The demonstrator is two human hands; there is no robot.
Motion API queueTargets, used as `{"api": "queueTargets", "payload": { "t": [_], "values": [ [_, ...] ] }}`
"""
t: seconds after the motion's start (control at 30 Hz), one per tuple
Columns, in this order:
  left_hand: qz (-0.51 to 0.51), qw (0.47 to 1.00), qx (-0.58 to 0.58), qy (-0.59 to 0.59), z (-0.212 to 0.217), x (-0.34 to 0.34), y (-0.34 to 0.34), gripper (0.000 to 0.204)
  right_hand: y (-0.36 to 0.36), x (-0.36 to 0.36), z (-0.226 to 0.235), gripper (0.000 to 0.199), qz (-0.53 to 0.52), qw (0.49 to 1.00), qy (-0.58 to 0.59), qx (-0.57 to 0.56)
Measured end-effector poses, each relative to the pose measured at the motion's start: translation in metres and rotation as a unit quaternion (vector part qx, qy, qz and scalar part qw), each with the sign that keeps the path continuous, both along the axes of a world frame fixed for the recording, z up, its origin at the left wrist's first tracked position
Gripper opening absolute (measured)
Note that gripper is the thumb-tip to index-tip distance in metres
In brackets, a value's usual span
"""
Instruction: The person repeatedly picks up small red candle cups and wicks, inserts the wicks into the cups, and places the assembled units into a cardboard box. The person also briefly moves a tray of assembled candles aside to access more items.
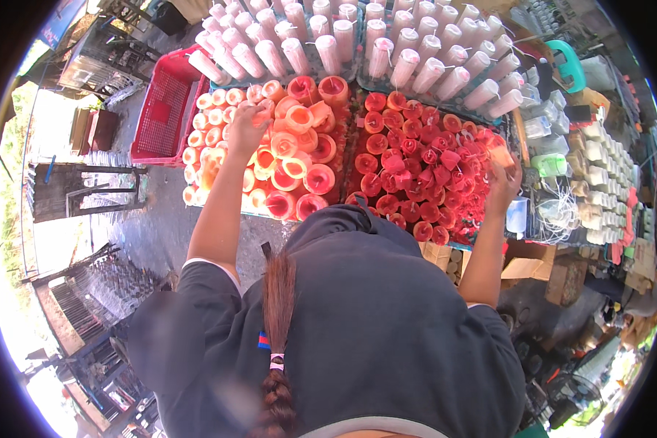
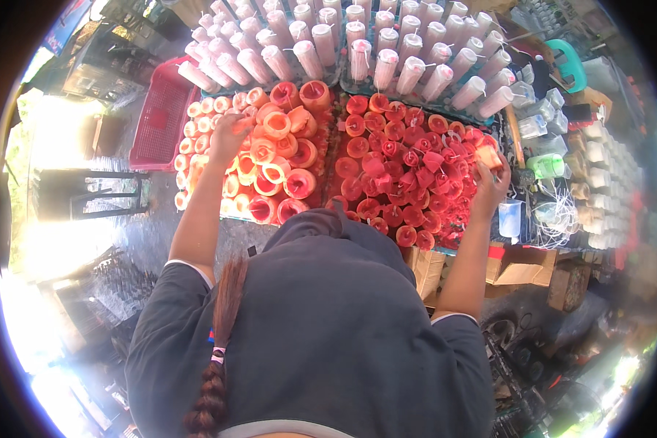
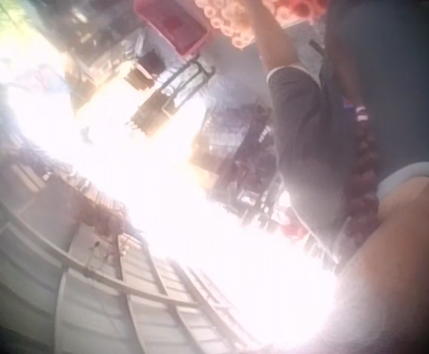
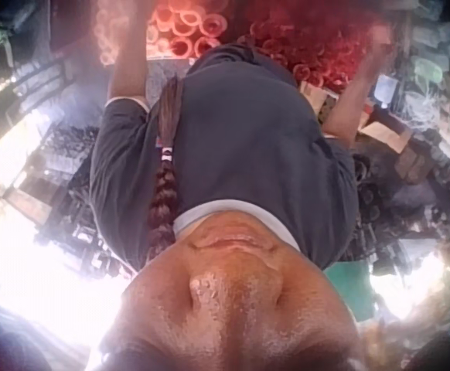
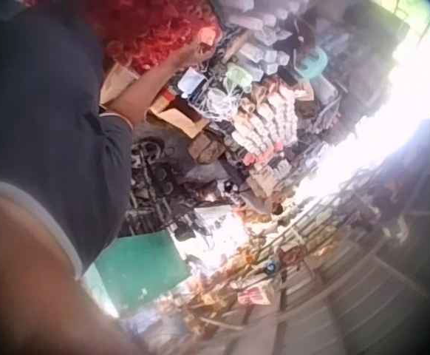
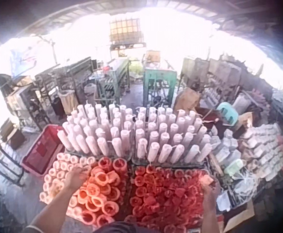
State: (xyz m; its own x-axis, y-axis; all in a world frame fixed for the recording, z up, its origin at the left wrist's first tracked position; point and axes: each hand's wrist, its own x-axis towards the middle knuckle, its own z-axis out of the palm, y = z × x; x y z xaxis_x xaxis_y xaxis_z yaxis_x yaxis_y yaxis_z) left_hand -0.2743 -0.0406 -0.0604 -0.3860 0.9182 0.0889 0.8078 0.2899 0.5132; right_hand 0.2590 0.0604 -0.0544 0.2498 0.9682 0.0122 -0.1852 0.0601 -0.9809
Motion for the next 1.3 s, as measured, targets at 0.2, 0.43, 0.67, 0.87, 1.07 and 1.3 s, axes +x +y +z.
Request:
{"api": "queueTargets", "payload": {
  "t": [0.2, 0.43, 0.67, 0.87, 1.07, 1.3],
  "values": [
    [-0.009, 0.989, 0.146, 0.029, 0.044, 0.065, 0.016, 0.03, -0.021, -0.084, 0.062, 0.051, 0.121, 0.957, -0.251, 0.075],
    [-0.069, 0.762, -0.02, -0.644, 0.03, 0.223, 0.017, 0.053, -0.055, -0.142, 0.061, 0.055, 0.302, 0.94, -0.13, -0.088],
    [-0.059, 0.734, 0.076, -0.672, 0.05, 0.246, 0.02, 0.041, -0.068, -0.148, 0.05, 0.04, 0.279, 0.923, 0.208, -0.165],
    [-0.11, 0.805, 0.096, -0.575, 0.041, 0.25, 0.017, 0.031, -0.078, -0.156, 0.035, 0.037, 0.24, 0.943, 0.168, -0.16],
    [-0.148, 0.879, 0.099, -0.442, 0.046, 0.246, 0.016, 0.024, -0.081, -0.159, 0.032, 0.038, 0.149, 0.943, 0.255, -0.152],
    [-0.112, 0.801, 0.063, -0.584, 0.046, 0.252, 0.022, 0.038, -0.069, -0.17, 0.024, 0.039, 0.149, 0.976, 0.121, -0.098]
  ]
}}
